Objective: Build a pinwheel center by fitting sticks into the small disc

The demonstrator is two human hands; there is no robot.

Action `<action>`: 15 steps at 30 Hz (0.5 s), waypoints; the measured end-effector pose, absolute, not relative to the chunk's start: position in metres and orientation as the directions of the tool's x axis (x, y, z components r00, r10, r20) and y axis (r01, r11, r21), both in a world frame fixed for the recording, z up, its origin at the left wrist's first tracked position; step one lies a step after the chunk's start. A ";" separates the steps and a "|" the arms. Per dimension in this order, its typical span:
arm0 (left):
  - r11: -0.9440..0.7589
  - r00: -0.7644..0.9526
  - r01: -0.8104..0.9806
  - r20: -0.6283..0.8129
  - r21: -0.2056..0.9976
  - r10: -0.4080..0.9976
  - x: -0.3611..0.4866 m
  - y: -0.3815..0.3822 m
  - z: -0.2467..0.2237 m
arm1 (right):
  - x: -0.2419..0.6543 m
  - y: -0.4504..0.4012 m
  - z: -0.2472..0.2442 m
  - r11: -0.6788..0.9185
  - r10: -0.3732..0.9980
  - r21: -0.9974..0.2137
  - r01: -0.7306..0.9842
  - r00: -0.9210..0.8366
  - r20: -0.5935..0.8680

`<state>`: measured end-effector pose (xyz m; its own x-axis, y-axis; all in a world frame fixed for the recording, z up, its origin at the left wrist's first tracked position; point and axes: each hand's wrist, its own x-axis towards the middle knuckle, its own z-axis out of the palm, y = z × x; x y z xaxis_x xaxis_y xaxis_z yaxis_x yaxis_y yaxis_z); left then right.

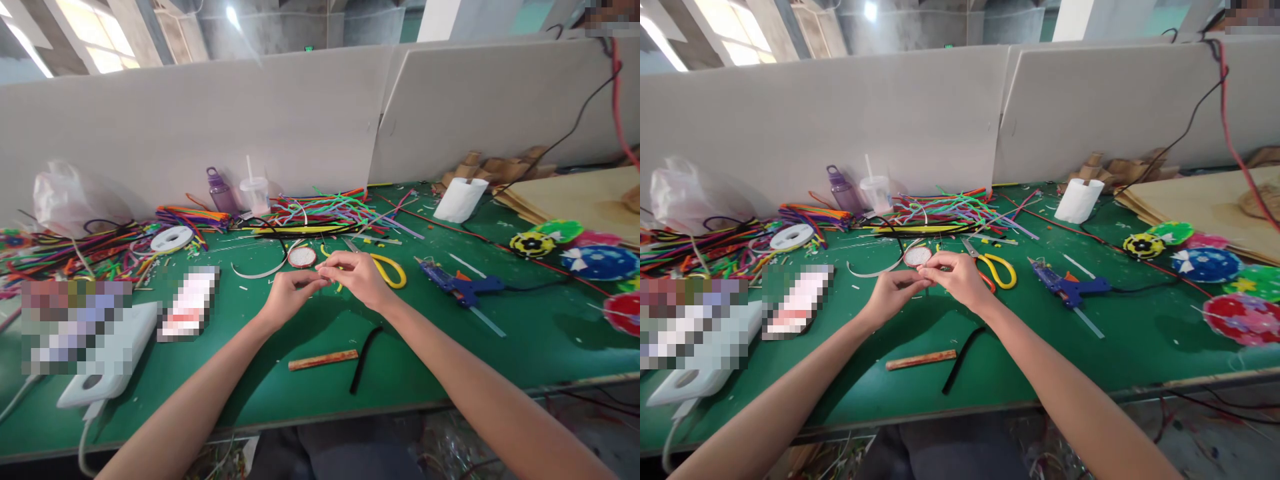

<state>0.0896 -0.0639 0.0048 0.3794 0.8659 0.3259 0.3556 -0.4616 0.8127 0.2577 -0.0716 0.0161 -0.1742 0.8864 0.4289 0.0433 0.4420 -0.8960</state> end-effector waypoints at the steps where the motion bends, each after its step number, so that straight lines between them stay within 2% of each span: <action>1: -0.463 0.386 0.355 0.324 0.812 0.864 0.090 -0.064 0.005 | 0.258 -0.072 0.017 0.450 0.881 -0.893 0.036 -0.181 0.437; 8: -0.452 0.420 0.312 0.306 0.835 0.854 0.090 -0.065 0.005 | 0.260 -0.074 0.021 0.440 0.885 -0.897 0.046 -0.192 0.425; 15: -0.452 0.369 0.300 0.335 0.840 0.867 0.091 -0.068 0.006 | 0.257 -0.079 0.023 0.507 0.851 -0.861 0.052 -0.192 0.489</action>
<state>0.0913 -0.0679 0.0062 0.3693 0.8670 0.3346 0.2997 -0.4519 0.8402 0.2575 -0.0787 0.0235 -0.1918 0.8508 0.4892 0.0515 0.5065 -0.8607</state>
